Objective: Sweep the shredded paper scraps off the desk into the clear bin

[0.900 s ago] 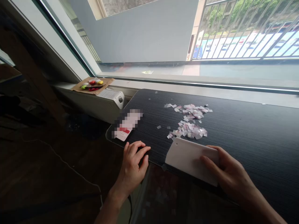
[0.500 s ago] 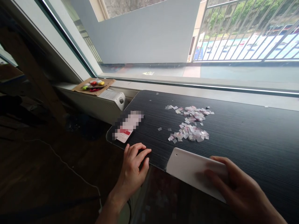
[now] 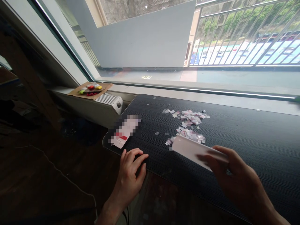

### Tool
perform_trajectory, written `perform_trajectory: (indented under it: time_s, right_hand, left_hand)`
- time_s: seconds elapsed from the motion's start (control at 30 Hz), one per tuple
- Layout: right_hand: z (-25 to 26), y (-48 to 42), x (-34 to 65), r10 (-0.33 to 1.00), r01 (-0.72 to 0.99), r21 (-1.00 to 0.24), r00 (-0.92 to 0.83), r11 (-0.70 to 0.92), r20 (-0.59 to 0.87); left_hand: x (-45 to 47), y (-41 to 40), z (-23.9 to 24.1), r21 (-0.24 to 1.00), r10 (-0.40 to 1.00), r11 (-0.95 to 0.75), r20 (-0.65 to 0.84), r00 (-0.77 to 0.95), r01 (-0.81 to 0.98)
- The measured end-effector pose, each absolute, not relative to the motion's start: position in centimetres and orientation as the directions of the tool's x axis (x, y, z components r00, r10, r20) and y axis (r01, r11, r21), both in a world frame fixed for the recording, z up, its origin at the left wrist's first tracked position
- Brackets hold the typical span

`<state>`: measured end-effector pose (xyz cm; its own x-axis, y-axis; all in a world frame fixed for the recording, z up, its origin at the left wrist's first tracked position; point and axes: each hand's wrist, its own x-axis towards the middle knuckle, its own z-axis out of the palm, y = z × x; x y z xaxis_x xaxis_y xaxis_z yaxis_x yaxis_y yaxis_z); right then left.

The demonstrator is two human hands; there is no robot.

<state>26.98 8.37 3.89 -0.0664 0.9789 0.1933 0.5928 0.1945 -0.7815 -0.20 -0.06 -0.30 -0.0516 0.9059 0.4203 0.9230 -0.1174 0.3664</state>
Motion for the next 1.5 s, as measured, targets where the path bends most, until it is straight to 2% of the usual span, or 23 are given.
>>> perform_trajectory:
  time_s: [0.27, 0.37, 0.53, 0.67, 0.9, 0.97, 1.03, 1.17, 1.27, 1.37, 1.5]
  right_hand:
    - [3.6, 9.2, 27.7, 0.999, 0.507, -0.862, 0.042, -0.005, 0.020]
    - [3.4, 9.4, 27.3, 1.000, 0.506, -0.862, 0.004, -0.024, -0.025]
    - [3.6, 8.8, 27.2, 0.981, 0.342, -0.933, -0.108, -0.115, -0.160]
    - [3.8, 8.6, 27.2, 0.976, 0.313, -0.934, -0.072, -0.172, -0.204]
    - [3.9, 7.8, 26.8, 0.953, 0.291, -0.935, -0.161, -0.204, -0.258]
    - [4.1, 7.1, 26.8, 0.958, 0.325, -0.929, -0.161, -0.175, -0.237]
    - [4.3, 6.3, 27.1, 0.971, 0.410, -0.909, -0.176, -0.079, -0.164]
    - [4.7, 5.6, 27.9, 0.965, 0.455, -0.869, -0.249, 0.196, 0.087]
    - [4.7, 6.8, 27.6, 0.956, 0.529, -0.796, -0.150, 0.294, 0.253]
    - [4.6, 8.7, 26.5, 0.956, 0.598, -0.753, -0.079, 0.273, 0.284]
    - [4.5, 9.7, 25.7, 0.955, 0.579, -0.761, -0.140, 0.294, 0.262]
  left_hand:
    - [-0.1, 0.0, -0.3, 0.363, 0.903, -0.116, 0.427, -0.054, 0.925]
    - [0.0, 0.0, -0.3, 0.361, 0.903, -0.119, 0.427, -0.050, 0.925]
    - [0.0, -0.1, -0.3, 0.367, 0.903, -0.114, 0.426, -0.058, 0.923]
    - [0.0, -0.1, -0.3, 0.370, 0.909, -0.127, 0.414, -0.041, 0.920]
    - [0.0, -0.1, -0.2, 0.375, 0.912, -0.110, 0.406, -0.057, 0.920]
    - [0.0, -0.1, -0.2, 0.375, 0.914, -0.102, 0.401, -0.062, 0.921]
    - [0.1, -0.1, -0.2, 0.373, 0.913, -0.099, 0.403, -0.065, 0.923]
    - [0.0, -0.1, -0.2, 0.366, 0.909, -0.105, 0.413, -0.061, 0.925]
    - [-0.1, -0.1, -0.3, 0.366, 0.907, -0.113, 0.418, -0.054, 0.924]
    - [-0.2, -0.1, -0.3, 0.363, 0.906, -0.119, 0.421, -0.049, 0.924]
    - [-0.2, -0.2, -0.3, 0.367, 0.905, -0.119, 0.421, -0.051, 0.922]
